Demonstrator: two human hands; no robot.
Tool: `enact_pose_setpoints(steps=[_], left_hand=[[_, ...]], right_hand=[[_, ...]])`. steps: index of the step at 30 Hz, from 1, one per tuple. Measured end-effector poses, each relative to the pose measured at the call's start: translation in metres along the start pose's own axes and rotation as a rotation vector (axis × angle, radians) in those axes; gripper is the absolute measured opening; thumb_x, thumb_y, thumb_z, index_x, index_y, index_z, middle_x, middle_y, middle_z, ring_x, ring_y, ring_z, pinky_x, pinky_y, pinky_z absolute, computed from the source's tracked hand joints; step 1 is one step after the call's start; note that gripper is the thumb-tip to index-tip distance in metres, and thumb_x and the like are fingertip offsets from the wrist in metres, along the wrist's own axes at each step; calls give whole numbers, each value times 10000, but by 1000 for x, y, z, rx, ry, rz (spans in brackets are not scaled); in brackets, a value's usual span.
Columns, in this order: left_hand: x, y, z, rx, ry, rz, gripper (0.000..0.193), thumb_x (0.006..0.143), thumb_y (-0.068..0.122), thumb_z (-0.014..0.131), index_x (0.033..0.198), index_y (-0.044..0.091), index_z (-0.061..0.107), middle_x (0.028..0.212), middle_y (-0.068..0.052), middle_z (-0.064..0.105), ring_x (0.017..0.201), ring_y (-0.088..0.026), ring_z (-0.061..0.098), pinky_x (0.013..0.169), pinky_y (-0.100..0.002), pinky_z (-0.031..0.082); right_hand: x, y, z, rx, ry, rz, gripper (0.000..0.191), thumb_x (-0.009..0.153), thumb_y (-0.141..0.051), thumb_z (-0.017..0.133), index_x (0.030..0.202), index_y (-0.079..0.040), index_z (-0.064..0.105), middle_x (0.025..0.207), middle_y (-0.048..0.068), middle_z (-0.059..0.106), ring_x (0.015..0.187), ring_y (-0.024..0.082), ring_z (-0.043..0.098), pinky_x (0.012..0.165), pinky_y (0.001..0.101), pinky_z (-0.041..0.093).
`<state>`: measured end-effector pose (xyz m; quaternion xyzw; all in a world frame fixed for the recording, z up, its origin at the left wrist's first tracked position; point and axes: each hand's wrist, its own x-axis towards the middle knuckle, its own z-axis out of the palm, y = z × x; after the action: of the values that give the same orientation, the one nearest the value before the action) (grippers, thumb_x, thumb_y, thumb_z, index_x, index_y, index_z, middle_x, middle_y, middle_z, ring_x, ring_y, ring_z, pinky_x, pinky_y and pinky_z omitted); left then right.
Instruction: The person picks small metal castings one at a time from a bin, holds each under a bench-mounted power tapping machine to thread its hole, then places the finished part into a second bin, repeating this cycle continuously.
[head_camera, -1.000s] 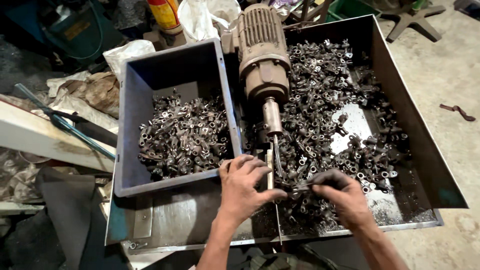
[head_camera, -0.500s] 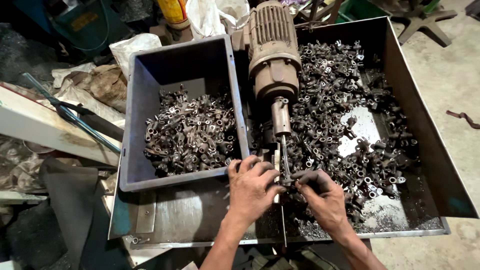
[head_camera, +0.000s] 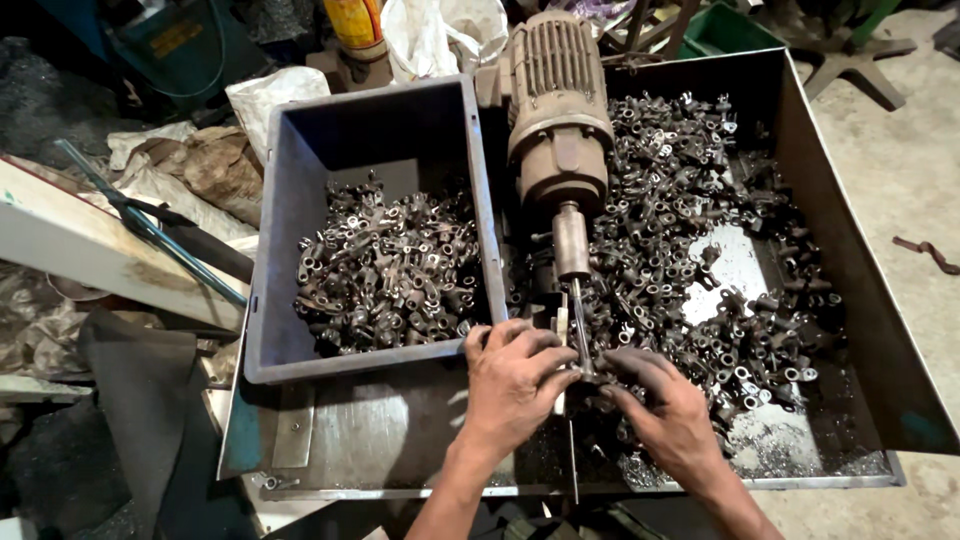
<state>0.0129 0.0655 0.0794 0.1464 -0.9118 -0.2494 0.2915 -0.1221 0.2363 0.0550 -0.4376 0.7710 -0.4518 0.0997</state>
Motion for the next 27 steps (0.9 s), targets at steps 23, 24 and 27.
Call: enact_pose_setpoints(steps=[23, 24, 27], left_hand=[[-13, -3, 27, 227, 109, -27, 277, 797, 166, 774, 1073, 182, 754, 1038, 47, 697, 1120, -189, 597, 1044, -491, 318], [-12, -3, 27, 226, 112, -26, 271, 801, 167, 776, 1070, 185, 753, 1035, 50, 695, 1113, -187, 597, 1042, -489, 318], [-11, -3, 27, 236, 97, -36, 260, 787, 152, 768, 1044, 193, 758, 1028, 55, 698, 1098, -190, 600, 1034, -482, 317]], right_hand=[[12, 38, 13, -321, 66, -349, 325, 842, -91, 711, 1161, -63, 652, 921, 103, 605, 876, 294, 593, 818, 442, 474], [13, 38, 14, -307, 74, -361, 324, 849, -92, 708, 1166, -62, 651, 912, 100, 603, 868, 290, 590, 810, 440, 465], [14, 37, 14, -303, 89, -361, 322, 851, -53, 684, 1171, -61, 656, 896, 85, 601, 857, 279, 586, 811, 432, 448]])
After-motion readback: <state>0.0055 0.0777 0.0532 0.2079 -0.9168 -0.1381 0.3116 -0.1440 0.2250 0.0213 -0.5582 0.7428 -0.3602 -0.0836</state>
